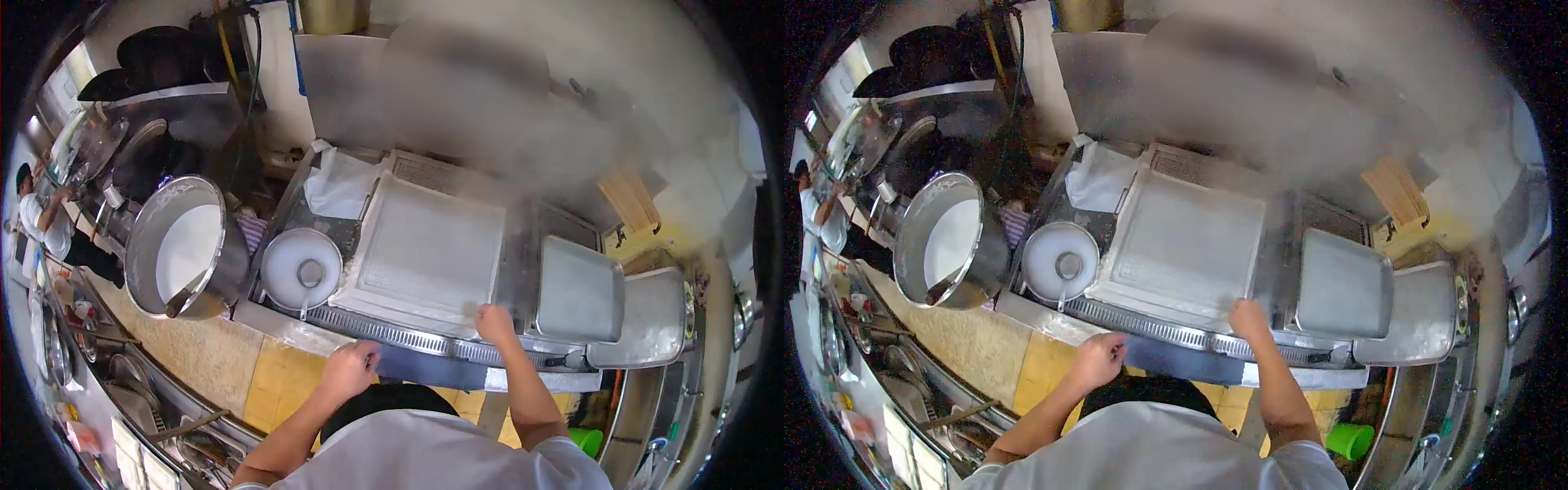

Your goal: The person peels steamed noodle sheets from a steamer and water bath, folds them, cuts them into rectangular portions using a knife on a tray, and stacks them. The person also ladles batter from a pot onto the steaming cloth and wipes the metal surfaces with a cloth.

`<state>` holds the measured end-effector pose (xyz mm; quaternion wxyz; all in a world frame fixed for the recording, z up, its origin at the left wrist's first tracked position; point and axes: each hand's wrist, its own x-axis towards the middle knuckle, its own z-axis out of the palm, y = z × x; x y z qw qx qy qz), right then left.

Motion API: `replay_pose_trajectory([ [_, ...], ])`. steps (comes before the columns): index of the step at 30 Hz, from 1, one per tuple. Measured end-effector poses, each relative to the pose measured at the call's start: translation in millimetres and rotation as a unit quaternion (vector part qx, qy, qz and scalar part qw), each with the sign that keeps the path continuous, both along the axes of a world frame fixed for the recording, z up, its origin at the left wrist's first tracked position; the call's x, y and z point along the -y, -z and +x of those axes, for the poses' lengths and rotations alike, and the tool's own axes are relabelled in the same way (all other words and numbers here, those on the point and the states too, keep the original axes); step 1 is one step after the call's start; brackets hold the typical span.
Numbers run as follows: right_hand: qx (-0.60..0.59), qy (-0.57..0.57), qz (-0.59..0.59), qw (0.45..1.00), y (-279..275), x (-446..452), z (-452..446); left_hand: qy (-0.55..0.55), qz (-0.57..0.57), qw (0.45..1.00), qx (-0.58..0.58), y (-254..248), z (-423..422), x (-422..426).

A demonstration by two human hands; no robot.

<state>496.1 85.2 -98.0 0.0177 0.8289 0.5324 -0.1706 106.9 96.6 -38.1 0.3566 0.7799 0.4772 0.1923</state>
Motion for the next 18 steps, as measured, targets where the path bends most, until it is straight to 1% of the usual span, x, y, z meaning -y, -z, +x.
replay_pose_trajectory([
  [3,-0.068,0.006,0.097,0.993,-20,19,-4,-0.005,0.036,0.999,0.009,-9,25,7],
  [5,-0.122,0.009,0.140,0.982,-26,23,-22,-0.003,0.028,1.000,-0.009,-4,34,14],
  [6,-0.112,-0.026,0.209,0.971,-23,24,-34,-0.003,0.025,1.000,-0.019,-3,36,17],
  [9,-0.168,-0.085,0.185,0.965,-34,15,-77,-0.019,0.033,0.999,-0.022,-20,31,31],
  [11,-0.222,-0.149,0.179,0.947,-35,11,-107,-0.033,0.026,0.998,-0.045,-11,15,38],
  [12,-0.246,-0.186,0.173,0.935,-37,5,-123,-0.044,0.023,0.997,-0.055,-8,6,40],
  [15,-0.337,-0.278,0.221,0.872,-67,-6,-180,-0.111,0.052,0.992,0.008,-19,-27,39],
  [16,-0.356,-0.302,0.144,0.873,-85,-14,-196,-0.138,0.065,0.988,0.014,-21,-43,37],
  [18,-0.362,-0.355,0.163,0.846,-100,-31,-236,-0.185,0.091,0.978,0.025,-24,-82,29],
])
